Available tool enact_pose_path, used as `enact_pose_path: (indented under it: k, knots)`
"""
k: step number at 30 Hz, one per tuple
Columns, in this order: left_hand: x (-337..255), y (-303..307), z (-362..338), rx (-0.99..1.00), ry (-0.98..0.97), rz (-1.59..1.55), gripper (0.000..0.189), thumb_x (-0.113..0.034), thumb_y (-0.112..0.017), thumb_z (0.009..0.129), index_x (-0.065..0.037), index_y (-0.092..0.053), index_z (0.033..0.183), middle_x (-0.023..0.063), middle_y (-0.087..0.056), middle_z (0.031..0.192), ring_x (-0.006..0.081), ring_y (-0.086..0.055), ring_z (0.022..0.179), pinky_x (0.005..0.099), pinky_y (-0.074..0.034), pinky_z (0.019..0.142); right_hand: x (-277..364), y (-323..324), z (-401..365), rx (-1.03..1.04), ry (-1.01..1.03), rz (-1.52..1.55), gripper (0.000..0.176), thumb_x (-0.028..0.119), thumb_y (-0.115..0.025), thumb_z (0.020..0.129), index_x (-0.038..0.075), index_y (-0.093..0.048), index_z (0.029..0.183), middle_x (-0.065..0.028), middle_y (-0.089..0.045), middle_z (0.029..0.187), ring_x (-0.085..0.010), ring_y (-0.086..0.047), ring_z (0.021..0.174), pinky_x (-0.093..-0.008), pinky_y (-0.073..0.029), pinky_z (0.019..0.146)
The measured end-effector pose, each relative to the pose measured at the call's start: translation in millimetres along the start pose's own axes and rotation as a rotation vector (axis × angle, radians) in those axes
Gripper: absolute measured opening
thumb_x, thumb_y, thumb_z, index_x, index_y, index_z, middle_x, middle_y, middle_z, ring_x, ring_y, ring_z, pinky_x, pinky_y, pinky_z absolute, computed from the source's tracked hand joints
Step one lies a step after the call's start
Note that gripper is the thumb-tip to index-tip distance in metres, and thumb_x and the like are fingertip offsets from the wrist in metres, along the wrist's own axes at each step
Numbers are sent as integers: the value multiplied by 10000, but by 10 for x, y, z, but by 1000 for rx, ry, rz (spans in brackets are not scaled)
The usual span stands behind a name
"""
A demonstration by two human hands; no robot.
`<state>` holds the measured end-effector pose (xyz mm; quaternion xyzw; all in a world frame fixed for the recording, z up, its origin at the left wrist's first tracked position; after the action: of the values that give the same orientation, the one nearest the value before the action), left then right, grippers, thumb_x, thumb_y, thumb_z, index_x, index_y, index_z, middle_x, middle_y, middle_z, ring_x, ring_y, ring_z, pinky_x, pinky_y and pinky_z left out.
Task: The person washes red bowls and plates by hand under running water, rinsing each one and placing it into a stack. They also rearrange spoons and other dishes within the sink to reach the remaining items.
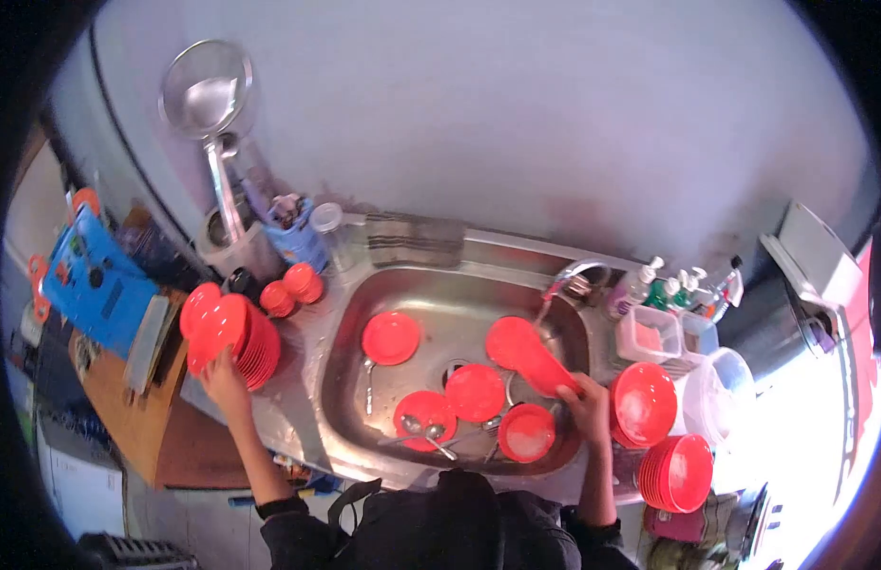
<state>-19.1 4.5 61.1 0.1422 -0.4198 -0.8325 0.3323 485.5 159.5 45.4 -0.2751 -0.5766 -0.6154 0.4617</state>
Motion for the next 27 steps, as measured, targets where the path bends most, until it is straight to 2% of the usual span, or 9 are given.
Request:
enact_pose_path:
  k: [5,7,9,11,13,15,20,26,27]
  knots:
    - [0,-135,-15,44,17,-27,266,-128,-432,755,-89,-492,1011,57,-542,945,222,-472,893,407,-291,845,-816,-425,480,6,-84,384,215,146,-531,756,-7,-524,908,-56,-540,821,-135,-516,755,-259,-409,686]
    - [-29,-134,-20,37,2,-35,272,-127,-427,757,-91,-487,1021,58,-540,950,223,-471,895,409,-283,853,-1047,-541,600,-119,-318,985,271,154,-487,781,14,-459,1012,-76,-530,951,-189,-518,870,-314,-404,784]
    - [-31,-176,-33,230,112,-57,298,-135,-431,755,-99,-470,1048,70,-488,1053,234,-431,983,443,-227,899,-1139,-610,688,-112,-308,1234,283,149,-470,788,21,-435,1038,-87,-511,1002,-204,-494,926,-340,-384,822]
    - [-140,-128,-59,169,118,-32,316,-148,-436,754,-105,-457,1067,72,-439,1115,245,-385,1040,465,-189,914,-1306,-709,728,-119,-348,1561,282,165,-423,814,22,-425,1057,-110,-483,1076,-226,-447,1014,-370,-329,895]
    - [-283,-61,-71,74,123,-17,359,-178,-453,752,-122,-429,1105,79,-281,1258,276,-247,1166,519,-100,934,-1369,-763,720,-179,-443,1659,283,170,-406,822,16,-425,1058,-109,-485,1074,-225,-446,1015,-368,-324,901]
    - [-504,44,-73,-18,96,-52,361,-171,-456,748,-126,-429,1105,92,-274,1262,281,-238,1170,519,-95,935,-1410,-805,687,-302,-594,1776,292,182,-364,841,-1,-430,1059,-104,-486,1079,-222,-442,1021,-356,-307,918]
    - [-1175,55,-134,-148,-82,-255,371,-144,-481,719,-121,-442,1087,137,-248,1270,307,-220,1175,520,-77,937,-1652,-840,716,-452,-538,1827,301,197,-377,836,-3,-440,1052,-97,-482,1089,-202,-442,1023,-338,-300,926]
    - [-2361,-158,-340,278,-478,-706,375,-140,-533,687,-92,-464,1052,198,-282,1221,337,-245,1150,499,-106,941,-1594,-855,774,-293,-424,1840,312,224,-392,830,19,-445,1058,-88,-482,1092,-190,-441,1025,-330,-299,924]
    - [-2528,-301,-447,461,-495,-845,377,-162,-531,705,-95,-451,1068,204,-289,1215,343,-242,1149,476,-126,946,-1499,-854,778,-230,-444,1829,317,240,-393,829,31,-447,1062,-85,-483,1091,-192,-440,1026,-332,-302,920]
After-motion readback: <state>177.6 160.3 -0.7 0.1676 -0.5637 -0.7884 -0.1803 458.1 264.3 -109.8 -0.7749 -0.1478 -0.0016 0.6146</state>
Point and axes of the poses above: each hand's wrist, its own z-axis towards the middle knuckle, its own y-axis out of the back of the hand, x = y × z, the point moved 4 cm from there along z, towards the middle knuckle
